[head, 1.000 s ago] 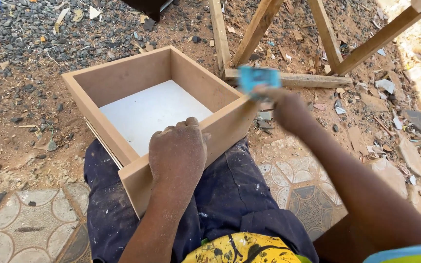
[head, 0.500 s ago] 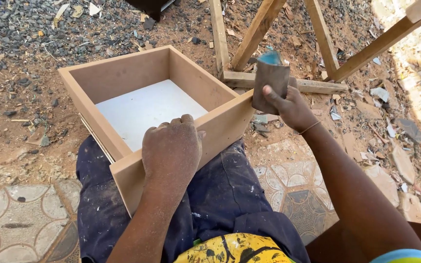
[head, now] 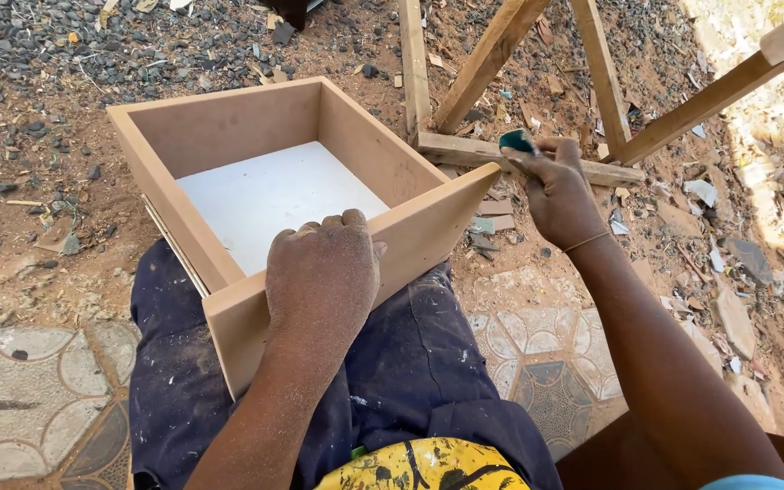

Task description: Sanding the top edges of a small wooden drawer to smooth them out using sandpaper.

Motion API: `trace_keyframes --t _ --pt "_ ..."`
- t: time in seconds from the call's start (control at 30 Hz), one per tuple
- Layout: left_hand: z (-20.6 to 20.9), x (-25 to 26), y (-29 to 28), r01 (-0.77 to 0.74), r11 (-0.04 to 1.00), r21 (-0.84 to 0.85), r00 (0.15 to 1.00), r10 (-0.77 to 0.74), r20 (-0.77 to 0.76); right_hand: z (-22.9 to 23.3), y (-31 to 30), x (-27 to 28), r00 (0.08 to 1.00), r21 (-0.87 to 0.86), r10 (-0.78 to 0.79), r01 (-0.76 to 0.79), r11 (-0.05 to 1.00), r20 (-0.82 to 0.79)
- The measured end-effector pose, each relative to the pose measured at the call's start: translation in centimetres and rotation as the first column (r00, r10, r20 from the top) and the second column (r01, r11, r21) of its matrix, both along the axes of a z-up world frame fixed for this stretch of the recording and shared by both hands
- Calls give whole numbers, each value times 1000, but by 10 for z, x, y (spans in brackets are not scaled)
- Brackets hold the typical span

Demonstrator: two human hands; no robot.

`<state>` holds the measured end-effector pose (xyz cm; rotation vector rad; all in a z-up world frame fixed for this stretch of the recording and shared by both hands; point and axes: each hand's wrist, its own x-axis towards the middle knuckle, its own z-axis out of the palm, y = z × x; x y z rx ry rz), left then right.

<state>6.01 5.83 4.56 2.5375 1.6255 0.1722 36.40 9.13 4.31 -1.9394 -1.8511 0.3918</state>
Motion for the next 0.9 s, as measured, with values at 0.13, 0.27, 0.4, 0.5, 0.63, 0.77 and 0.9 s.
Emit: trace_keyframes --t 0.13,0.27,0.4,0.5,0.63,0.77,0.9 --pt "3 -1 0 8 1000 -14 1000 -8 3 -17 6 4 961 -112 53 -23 993 273" --pt "3 -1 0 18 1000 -2 1000 -18 -18 -38 9 21 892 -20 140 -145 989 430" --pt "8 0 -2 10 1000 0 999 -10 -50 -44 4 9 840 24 93 -125 992 534" --pt "8 0 -4 11 1000 1 998 -11 -57 -52 5 20 848 23 106 -137 990 520" --pt "5 2 -1 -11 1000 -24 1000 10 -27 -46 5 8 749 57 33 -95 994 661" --pt "4 1 -4 2 1000 -22 999 -3 -39 -58 5 14 828 84 90 -163 983 553" --pt "5 4 -4 -24 999 -27 998 23 -51 -49 -11 -28 858 118 149 -235 965 492"
